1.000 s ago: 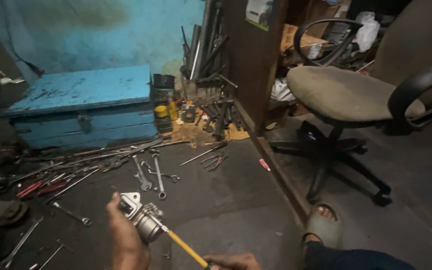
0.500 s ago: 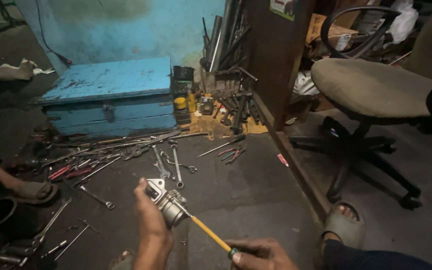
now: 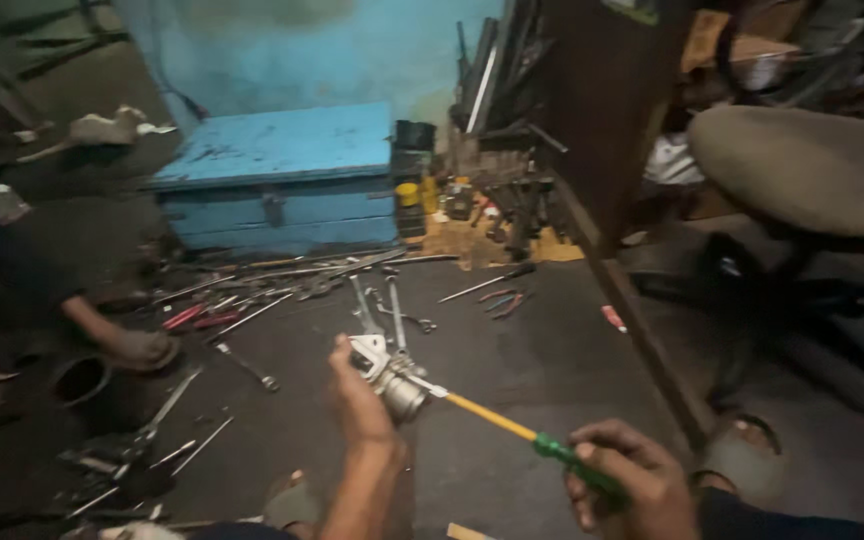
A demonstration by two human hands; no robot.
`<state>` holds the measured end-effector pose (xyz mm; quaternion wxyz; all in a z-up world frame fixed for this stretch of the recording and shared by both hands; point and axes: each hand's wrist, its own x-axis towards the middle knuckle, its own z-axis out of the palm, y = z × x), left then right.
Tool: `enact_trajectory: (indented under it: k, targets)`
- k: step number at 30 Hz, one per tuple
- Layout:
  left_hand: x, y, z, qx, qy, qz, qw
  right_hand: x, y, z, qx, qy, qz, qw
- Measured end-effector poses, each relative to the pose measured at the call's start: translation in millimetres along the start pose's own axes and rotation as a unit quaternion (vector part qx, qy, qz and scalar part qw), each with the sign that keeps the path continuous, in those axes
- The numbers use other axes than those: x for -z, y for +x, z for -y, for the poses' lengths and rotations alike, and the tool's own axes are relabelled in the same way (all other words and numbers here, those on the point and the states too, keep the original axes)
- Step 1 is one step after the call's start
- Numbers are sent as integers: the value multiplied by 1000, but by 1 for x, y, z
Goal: The person sits on the floor of a workshop and uses a screwdriver to work on a metallic mechanical component held in their left hand. They rotate the part and manipulate the screwdriver to adjust or remove screws from the assembly.
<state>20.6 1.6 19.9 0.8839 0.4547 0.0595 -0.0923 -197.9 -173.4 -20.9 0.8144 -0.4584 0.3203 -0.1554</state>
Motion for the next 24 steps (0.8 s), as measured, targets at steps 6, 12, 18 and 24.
enact_trajectory:
  k: [6,12,18,24]
  targets:
    - [-3,-9,-1,-22,-22,-41,999,-7,9,-8,-88,-94,-27,991]
    - [-4,-13,-6,-41,-28,-30,998,1,13,-18,-111,-122,15,986]
    - [-3,-17,-13,-35,4,-44,998,-21,-2,-10,-64,-82,-64,993]
    - [-4,-17,-18,-14,-2,-58,998,-25,-5,-9,40,-174,-55,982]
